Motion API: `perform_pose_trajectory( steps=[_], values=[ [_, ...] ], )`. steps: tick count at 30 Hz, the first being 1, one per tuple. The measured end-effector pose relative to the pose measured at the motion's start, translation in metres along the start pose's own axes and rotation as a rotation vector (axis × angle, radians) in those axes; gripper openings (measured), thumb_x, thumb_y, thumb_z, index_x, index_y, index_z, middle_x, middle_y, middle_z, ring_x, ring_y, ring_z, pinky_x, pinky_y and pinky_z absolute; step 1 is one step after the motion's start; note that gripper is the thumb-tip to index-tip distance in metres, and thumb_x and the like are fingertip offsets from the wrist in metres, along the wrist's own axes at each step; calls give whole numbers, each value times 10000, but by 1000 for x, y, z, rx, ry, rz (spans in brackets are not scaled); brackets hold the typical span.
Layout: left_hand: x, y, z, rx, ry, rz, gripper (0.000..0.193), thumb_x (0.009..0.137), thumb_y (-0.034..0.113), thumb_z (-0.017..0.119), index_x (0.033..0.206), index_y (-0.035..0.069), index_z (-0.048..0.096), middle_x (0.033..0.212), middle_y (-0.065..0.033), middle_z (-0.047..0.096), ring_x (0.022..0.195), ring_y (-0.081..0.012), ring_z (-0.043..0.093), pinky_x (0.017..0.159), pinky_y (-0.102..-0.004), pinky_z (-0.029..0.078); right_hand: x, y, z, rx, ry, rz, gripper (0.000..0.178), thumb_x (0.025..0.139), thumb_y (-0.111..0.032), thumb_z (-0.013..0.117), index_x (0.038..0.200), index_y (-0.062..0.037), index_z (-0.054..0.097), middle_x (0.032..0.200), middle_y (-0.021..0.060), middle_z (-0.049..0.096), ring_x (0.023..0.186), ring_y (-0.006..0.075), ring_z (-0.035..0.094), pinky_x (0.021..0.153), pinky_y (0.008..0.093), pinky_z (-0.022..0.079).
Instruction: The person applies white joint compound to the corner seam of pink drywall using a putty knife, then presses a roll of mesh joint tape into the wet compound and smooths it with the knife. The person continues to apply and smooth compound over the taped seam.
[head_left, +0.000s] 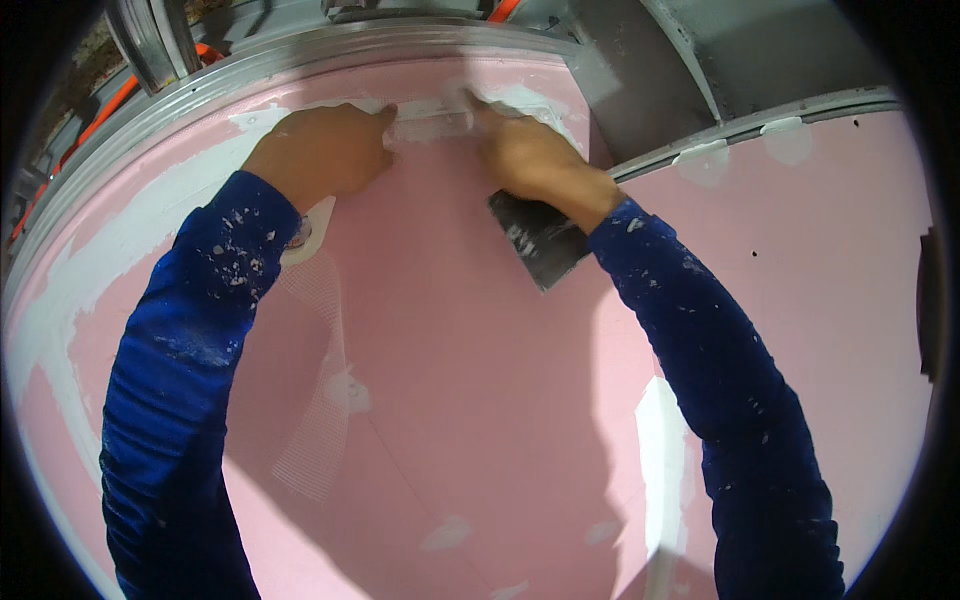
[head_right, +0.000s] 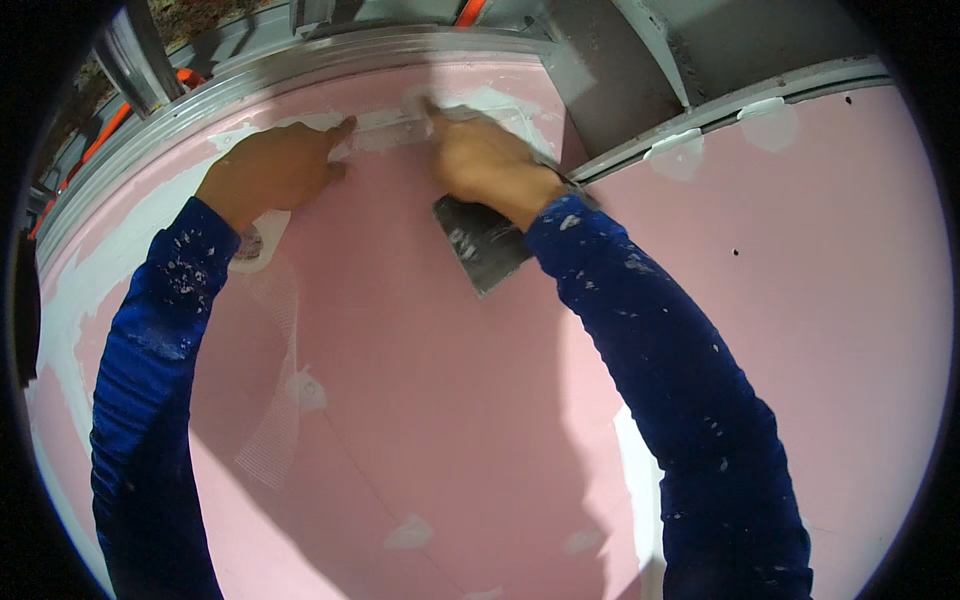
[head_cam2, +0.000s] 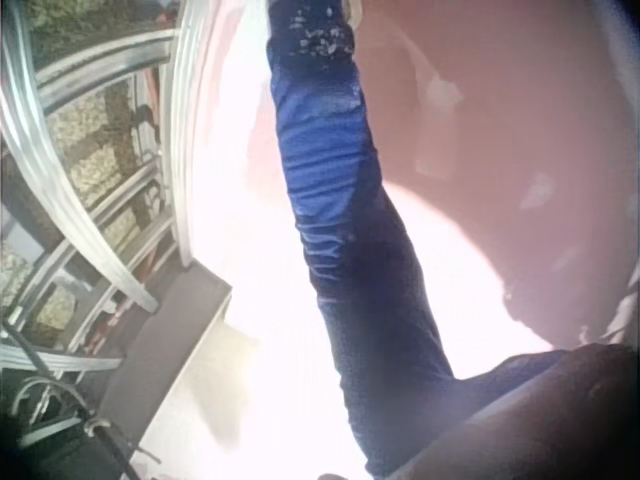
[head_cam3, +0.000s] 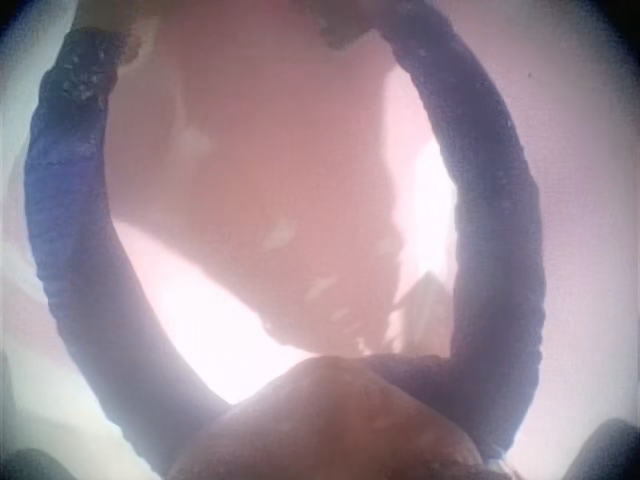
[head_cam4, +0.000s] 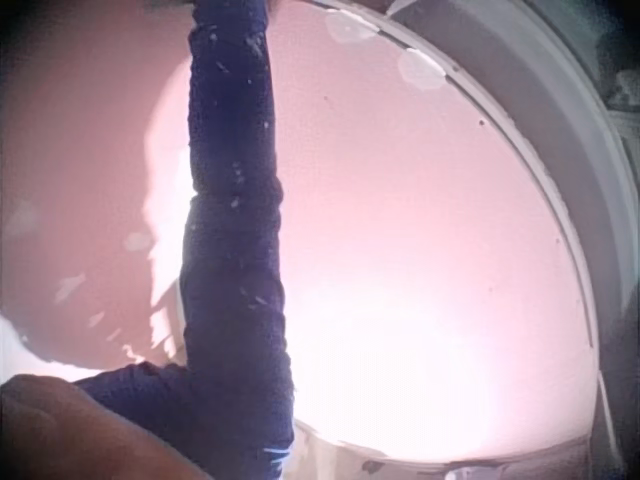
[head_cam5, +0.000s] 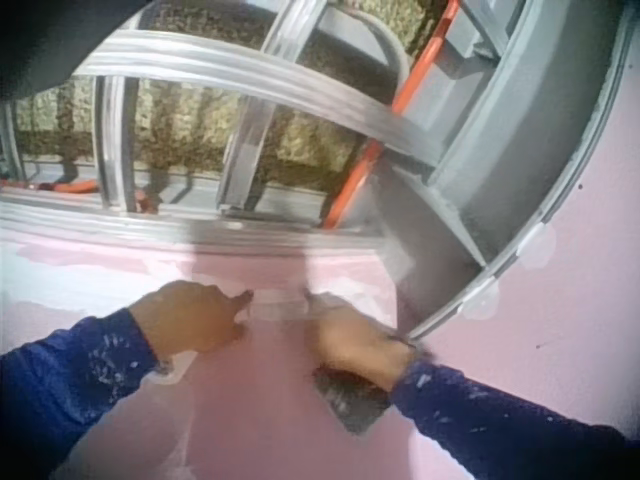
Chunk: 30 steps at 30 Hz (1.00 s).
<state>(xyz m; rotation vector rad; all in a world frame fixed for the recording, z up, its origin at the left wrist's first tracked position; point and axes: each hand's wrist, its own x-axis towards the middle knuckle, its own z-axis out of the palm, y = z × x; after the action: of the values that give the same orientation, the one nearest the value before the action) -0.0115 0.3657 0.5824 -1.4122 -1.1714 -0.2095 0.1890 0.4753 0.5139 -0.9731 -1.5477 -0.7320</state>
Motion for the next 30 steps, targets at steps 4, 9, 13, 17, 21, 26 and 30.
perform_pose_trajectory(
  steps=[4,9,13,17,21,26,30],
  values=[
    [2,0,-1,-14,-27,15,598,1008,424,520,1530,149,421,1209,-222,669,1117,-398,650,935,-483,529,3,42,-3,-18,48,122,580,967,-167,436,1536,-67,385,1409,220,566,1288,380,563,1077,468,448],
    [1,-2,-3,-45,-22,41,594,1014,425,508,1524,132,428,1207,-218,674,1110,-393,655,936,-486,526,10,65,9,-47,-33,231,609,949,-123,435,1552,-83,360,1512,204,481,1357,342,519,1105,457,434],
    [-4,-2,-3,-95,-76,15,578,1016,418,500,1513,128,443,1234,-220,665,1118,-387,652,952,-495,516,7,65,10,-149,-44,217,632,944,-102,447,1566,-100,337,1495,200,499,1331,361,540,1103,465,437],
    [-4,-4,-1,-79,-54,80,559,1012,398,513,1503,136,463,1230,-208,669,1097,-383,657,956,-490,517,7,63,6,-201,-63,221,638,952,-111,436,1579,-104,312,1450,209,535,1289,395,568,1081,485,453],
    [0,-24,-10,-28,-60,267,448,998,313,503,1379,83,557,1127,-197,701,1019,-365,685,890,-480,536,7,59,2,-239,-87,220,638,954,-117,449,1578,-105,313,1418,224,550,1252,402,588,1037,496,481],
    [-3,-63,-32,-209,26,141,359,983,212,541,1301,59,609,1075,-173,710,843,-293,715,798,-429,555,-4,28,-9,-188,93,-52,633,964,-107,419,1584,-156,301,1188,211,690,1004,393,692,862,497,550],
    [19,-59,-35,-232,-129,26,428,984,206,600,1397,98,562,1134,-138,698,721,-232,702,748,-378,565,5,-20,-6,-28,240,-203,429,976,-203,512,1401,-202,573,964,184,735,844,381,711,762,498,568]
  ],
)
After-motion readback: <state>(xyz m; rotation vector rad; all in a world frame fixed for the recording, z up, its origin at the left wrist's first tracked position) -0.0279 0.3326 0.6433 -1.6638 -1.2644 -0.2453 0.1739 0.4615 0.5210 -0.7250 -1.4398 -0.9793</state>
